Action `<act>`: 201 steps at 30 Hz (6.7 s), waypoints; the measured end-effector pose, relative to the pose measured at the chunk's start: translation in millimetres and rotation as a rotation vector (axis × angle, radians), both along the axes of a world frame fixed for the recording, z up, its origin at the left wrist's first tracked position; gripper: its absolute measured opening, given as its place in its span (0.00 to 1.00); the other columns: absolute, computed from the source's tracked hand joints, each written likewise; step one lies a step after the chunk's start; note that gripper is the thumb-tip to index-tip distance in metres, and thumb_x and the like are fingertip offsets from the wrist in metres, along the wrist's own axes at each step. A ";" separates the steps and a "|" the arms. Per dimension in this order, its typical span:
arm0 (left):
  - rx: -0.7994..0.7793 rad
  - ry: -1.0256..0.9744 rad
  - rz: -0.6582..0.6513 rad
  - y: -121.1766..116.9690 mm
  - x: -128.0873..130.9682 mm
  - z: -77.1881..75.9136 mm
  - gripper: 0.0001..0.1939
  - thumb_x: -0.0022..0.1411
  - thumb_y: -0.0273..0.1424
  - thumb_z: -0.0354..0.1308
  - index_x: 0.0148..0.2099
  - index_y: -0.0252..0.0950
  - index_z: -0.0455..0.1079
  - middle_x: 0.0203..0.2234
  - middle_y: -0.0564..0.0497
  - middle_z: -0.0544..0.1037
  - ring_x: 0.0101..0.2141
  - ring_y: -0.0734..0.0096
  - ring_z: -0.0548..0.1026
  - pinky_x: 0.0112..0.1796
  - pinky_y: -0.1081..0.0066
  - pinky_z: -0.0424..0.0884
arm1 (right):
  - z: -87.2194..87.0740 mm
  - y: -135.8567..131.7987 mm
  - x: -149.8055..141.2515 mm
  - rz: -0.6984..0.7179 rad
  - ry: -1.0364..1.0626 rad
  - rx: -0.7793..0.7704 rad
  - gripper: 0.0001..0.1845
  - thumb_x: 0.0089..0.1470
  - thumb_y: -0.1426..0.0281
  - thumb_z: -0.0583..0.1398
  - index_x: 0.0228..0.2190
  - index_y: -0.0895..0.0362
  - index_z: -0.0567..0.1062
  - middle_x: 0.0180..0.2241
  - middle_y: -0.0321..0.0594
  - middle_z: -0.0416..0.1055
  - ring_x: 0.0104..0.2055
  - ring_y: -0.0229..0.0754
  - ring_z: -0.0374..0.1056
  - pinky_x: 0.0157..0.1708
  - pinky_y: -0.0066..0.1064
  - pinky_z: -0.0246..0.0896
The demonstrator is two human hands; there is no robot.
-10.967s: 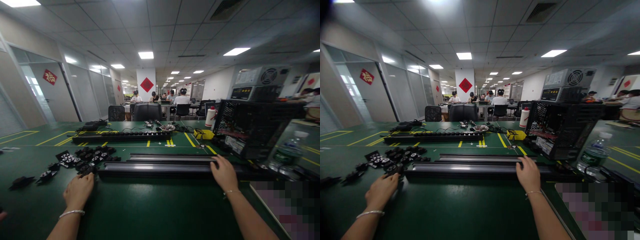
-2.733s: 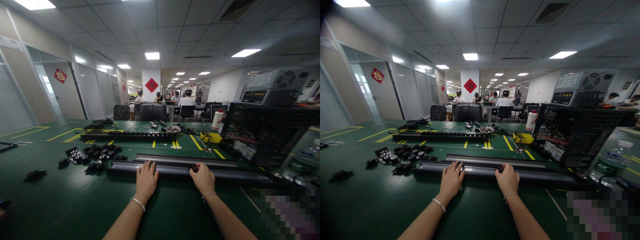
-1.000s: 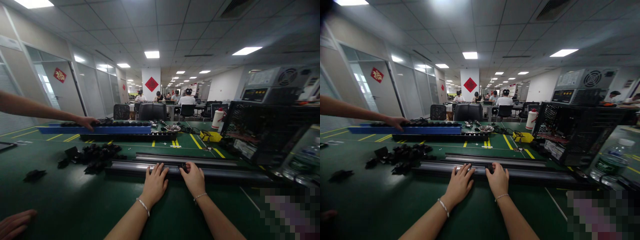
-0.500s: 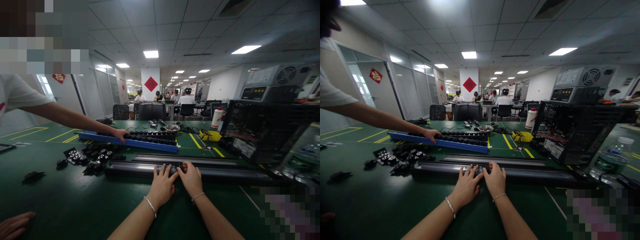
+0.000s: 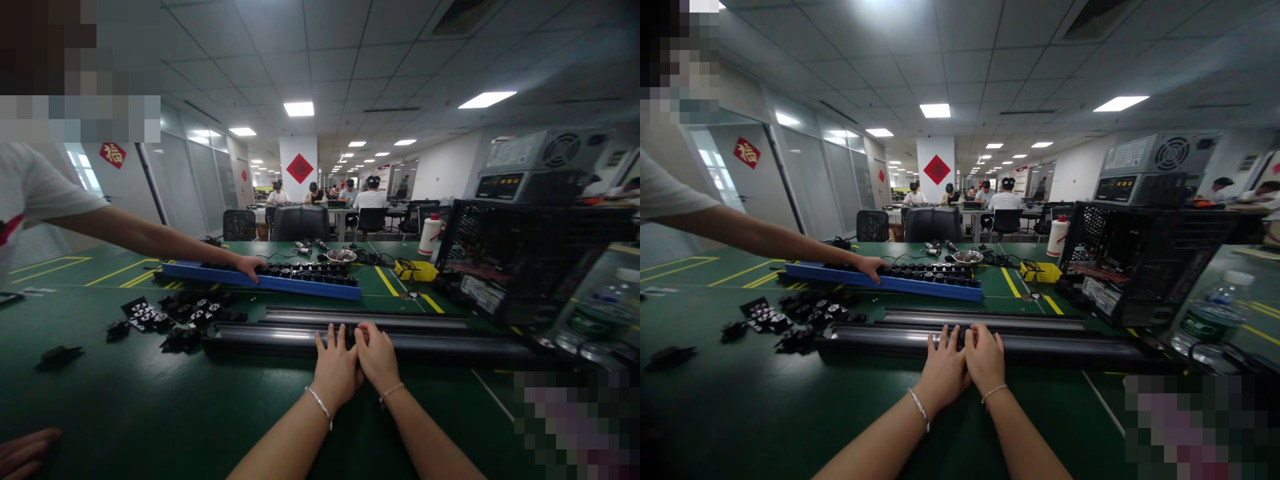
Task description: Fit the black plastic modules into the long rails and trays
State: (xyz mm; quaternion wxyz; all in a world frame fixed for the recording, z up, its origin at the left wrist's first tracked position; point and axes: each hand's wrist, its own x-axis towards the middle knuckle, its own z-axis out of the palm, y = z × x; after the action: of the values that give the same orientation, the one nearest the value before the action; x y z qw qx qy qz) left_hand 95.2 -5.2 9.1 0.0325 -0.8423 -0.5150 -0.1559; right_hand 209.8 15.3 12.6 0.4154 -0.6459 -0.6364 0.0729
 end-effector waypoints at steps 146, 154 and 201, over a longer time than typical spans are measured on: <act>0.204 0.047 0.444 7.5 -180.8 1.2 0.21 0.63 0.41 0.42 0.53 0.44 0.67 0.52 0.42 0.69 0.54 0.55 0.64 0.52 0.53 0.57 | -10.8 4.7 28.1 -0.152 -0.337 -0.041 0.21 0.52 0.68 0.46 0.43 0.54 0.73 0.49 0.40 0.69 0.54 0.43 0.58 0.57 0.44 0.36; 0.189 0.068 0.511 10.7 -196.6 1.8 0.21 0.63 0.41 0.41 0.52 0.45 0.68 0.51 0.42 0.70 0.53 0.55 0.65 0.50 0.54 0.60 | -12.0 5.3 28.7 -0.157 -0.344 -0.032 0.21 0.52 0.69 0.47 0.43 0.54 0.73 0.48 0.40 0.69 0.53 0.43 0.59 0.57 0.43 0.36; 0.060 -0.060 0.688 29.8 -269.4 -4.5 0.27 0.64 0.39 0.33 0.51 0.36 0.69 0.47 0.41 0.71 0.52 0.59 0.66 0.52 0.64 0.60 | -5.6 1.5 27.4 -0.151 -0.331 -0.081 0.22 0.52 0.68 0.46 0.44 0.54 0.73 0.49 0.40 0.69 0.55 0.43 0.58 0.58 0.44 0.36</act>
State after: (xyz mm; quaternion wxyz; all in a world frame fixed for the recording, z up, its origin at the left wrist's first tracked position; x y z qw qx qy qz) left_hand -174.2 24.6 4.7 0.0927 -0.6129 -0.7648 -0.1754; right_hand 237.2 16.8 7.0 0.2829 -0.7114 -0.6421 -0.0400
